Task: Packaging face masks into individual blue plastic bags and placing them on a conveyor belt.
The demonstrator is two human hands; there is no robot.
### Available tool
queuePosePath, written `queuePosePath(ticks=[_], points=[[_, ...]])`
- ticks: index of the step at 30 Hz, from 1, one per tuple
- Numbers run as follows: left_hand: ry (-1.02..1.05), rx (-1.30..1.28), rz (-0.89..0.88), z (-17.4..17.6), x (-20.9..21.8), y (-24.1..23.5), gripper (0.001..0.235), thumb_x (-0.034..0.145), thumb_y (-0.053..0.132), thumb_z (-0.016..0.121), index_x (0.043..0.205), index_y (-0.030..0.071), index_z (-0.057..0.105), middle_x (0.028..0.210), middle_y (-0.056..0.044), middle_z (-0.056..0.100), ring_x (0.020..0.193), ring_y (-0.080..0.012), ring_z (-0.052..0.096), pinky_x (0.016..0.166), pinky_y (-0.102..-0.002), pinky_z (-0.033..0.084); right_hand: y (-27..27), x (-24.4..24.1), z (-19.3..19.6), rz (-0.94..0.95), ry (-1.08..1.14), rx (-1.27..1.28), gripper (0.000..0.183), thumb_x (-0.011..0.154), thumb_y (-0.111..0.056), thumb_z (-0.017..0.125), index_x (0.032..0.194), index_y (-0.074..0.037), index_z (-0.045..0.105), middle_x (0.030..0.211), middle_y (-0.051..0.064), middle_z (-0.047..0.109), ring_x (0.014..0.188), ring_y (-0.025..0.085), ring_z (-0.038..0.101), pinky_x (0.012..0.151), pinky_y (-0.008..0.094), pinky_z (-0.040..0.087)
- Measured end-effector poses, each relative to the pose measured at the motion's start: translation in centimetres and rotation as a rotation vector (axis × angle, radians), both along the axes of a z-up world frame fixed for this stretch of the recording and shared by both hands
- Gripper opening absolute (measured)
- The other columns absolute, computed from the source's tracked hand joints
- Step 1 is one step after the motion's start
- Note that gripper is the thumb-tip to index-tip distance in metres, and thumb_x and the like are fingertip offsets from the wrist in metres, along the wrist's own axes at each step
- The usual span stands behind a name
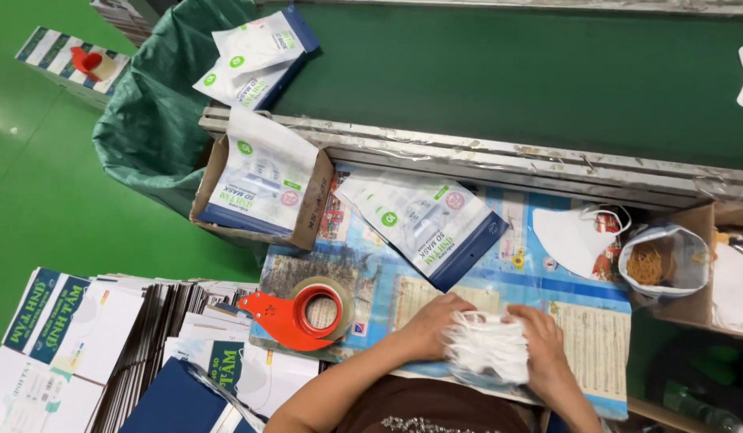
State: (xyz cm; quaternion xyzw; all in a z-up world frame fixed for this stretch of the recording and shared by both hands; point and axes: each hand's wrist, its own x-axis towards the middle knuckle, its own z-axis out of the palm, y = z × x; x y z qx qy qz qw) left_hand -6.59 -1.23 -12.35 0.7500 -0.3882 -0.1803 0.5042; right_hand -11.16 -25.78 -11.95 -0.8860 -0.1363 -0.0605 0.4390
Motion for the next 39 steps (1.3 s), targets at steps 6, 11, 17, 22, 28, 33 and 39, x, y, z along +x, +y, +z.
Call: queuePosePath(ticks=[6,11,17,22,28,33,39], points=[[-0.244,-0.112,0.191,-0.9,-2.0,-1.9,0.049,0.095,0.034,0.073,0.136,0.010,0.062,0.125,-0.010,0.069,0.118,-0.0295,0.067,0.102,-0.041,0.052,-0.3,-0.5,-4.1,-0.029,0.020,-0.011,0.042,0.070,-0.017,0.080,0.109,-0.008,0.068,0.113,0.009,0.071,0.110,0.028,0.068,0.097,0.036,0.051],[-0.454,-0.140,0.192,-1.9,-1.2,-1.1,0.059,0.087,0.027,0.072,0.139,0.006,0.057,0.137,-0.017,0.067,0.122,-0.0384,0.063,0.108,-0.047,0.046,0.3,0.6,-3.6,0.036,-0.064,-0.144,0.065,0.066,-0.023,0.078,0.126,-0.004,0.062,0.113,0.013,0.072,0.107,0.031,0.067,0.093,0.041,0.049],[-0.716,-0.038,0.291,-1.9,-1.1,-1.3,0.043,0.089,0.013,0.069,0.131,0.006,0.058,0.128,-0.017,0.063,0.120,-0.0395,0.065,0.104,-0.052,0.053,-1.6,0.8,-4.4,0.144,0.446,-0.076,0.084,0.071,-0.027,0.080,0.149,-0.012,0.051,0.124,0.015,0.070,0.107,0.031,0.072,0.094,0.039,0.056],[-0.777,0.040,0.619,2.4,4.3,-1.4,0.037,0.090,0.004,0.072,0.125,-0.002,0.062,0.120,-0.015,0.062,0.111,-0.0326,0.063,0.096,-0.044,0.054,-0.9,3.9,-3.2,-0.178,0.395,0.375,0.063,0.082,-0.023,0.073,0.137,0.002,0.054,0.118,0.022,0.071,0.107,0.037,0.071,0.096,0.046,0.057],[-0.741,0.342,0.696,-2.2,7.6,-3.2,0.021,0.079,0.003,0.066,0.100,0.000,0.065,0.095,-0.011,0.057,0.090,-0.0277,0.059,0.076,-0.038,0.051,2.9,5.8,-1.1,-0.356,0.582,1.150,0.042,0.097,-0.002,0.060,0.136,0.010,0.051,0.119,0.020,0.068,0.105,0.035,0.072,0.090,0.045,0.063],[-0.719,0.396,0.693,-3.2,7.5,-3.7,0.017,0.076,0.000,0.061,0.093,0.000,0.062,0.092,-0.012,0.054,0.087,-0.0270,0.059,0.074,-0.036,0.051,3.4,5.1,-1.3,-0.368,0.518,0.993,0.041,0.097,-0.001,0.063,0.135,0.011,0.054,0.116,0.020,0.068,0.100,0.032,0.072,0.086,0.042,0.064],[-0.695,0.234,0.811,-2.9,7.3,-3.3,0.022,0.080,-0.003,0.061,0.101,-0.001,0.064,0.092,-0.013,0.054,0.087,-0.0296,0.059,0.075,-0.039,0.051,3.5,4.8,-1.9,-0.400,0.517,0.825,0.038,0.099,0.001,0.064,0.135,0.010,0.058,0.118,0.017,0.069,0.099,0.031,0.071,0.086,0.039,0.062]])
